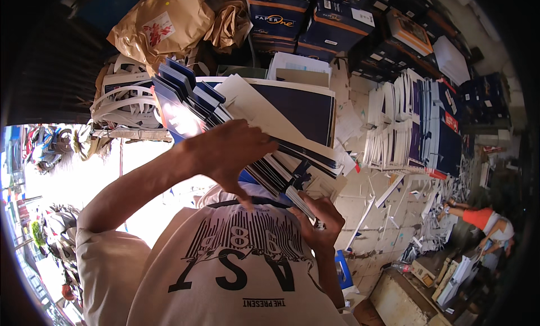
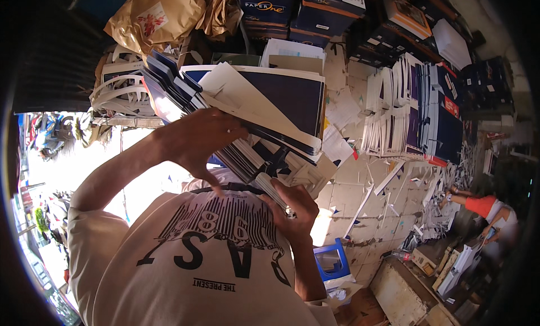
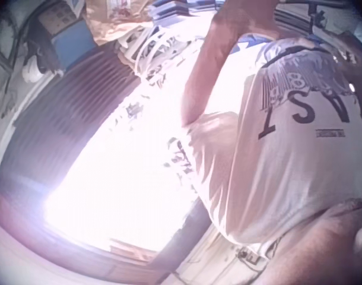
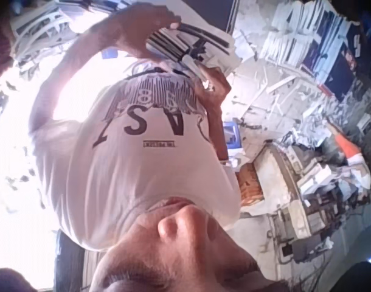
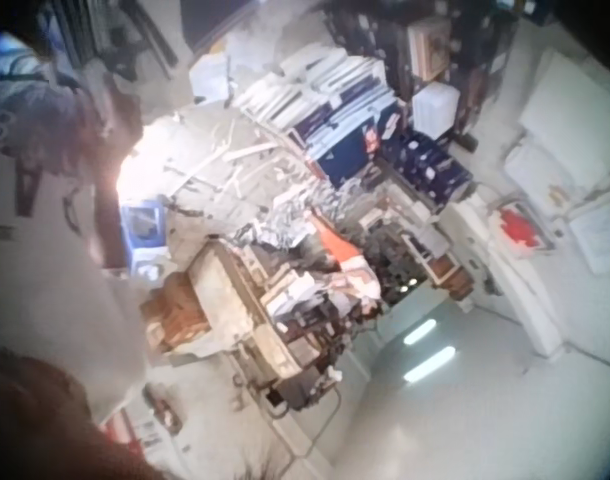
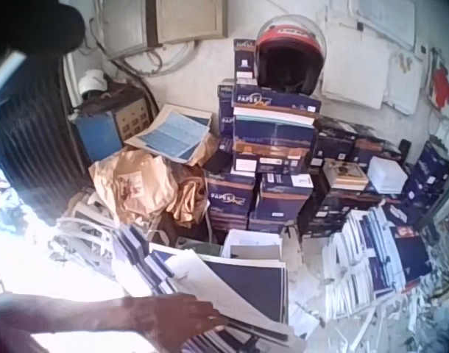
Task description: The person organizes a stack of printed cardboard sheets by aligning their edges and then folding the tabs of individual sheets by hand.
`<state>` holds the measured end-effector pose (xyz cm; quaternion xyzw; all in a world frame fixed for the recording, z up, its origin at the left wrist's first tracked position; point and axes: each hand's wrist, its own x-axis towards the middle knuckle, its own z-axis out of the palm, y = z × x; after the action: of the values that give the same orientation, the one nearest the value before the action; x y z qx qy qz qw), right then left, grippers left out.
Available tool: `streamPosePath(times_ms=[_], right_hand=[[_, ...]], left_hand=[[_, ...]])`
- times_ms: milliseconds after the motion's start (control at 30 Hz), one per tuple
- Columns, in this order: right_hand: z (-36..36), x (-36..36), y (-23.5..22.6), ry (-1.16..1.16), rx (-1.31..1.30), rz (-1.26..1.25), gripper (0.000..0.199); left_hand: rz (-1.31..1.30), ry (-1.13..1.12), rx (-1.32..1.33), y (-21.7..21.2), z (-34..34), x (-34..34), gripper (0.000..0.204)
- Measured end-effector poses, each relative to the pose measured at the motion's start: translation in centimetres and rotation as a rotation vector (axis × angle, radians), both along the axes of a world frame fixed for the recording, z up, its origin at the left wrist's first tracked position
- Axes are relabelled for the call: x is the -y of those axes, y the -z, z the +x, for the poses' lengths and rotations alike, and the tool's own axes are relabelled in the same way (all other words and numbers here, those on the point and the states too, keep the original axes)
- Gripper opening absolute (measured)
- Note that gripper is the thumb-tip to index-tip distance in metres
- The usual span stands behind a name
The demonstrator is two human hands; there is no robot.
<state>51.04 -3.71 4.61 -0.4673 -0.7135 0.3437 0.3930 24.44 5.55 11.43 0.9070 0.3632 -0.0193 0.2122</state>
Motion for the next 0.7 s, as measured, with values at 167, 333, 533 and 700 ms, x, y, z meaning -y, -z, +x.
streamPosePath(times_ms=[167,333,533,700], right_hand=[[3.0,-0.9,0.7,-0.212,-0.274,-0.294,0.043],[5.7,-4.5,1.4,-0.147,-0.308,-1.046,0.057],[3.3,-5.1,3.9,-0.471,-0.061,-1.009,0.086],[0.0,-4.9,-0.3,-0.393,-0.06,-0.962,0.108]], left_hand=[[0.205,-0.144,0.12,4.4,-0.1,3.6,0.035],[0.185,-0.313,0.129,4.1,1.1,7.6,0.041],[0.413,-0.336,0.181,6.0,2.1,10.5,0.063],[0.481,-0.451,0.235,6.7,3.1,12.3,0.065]])
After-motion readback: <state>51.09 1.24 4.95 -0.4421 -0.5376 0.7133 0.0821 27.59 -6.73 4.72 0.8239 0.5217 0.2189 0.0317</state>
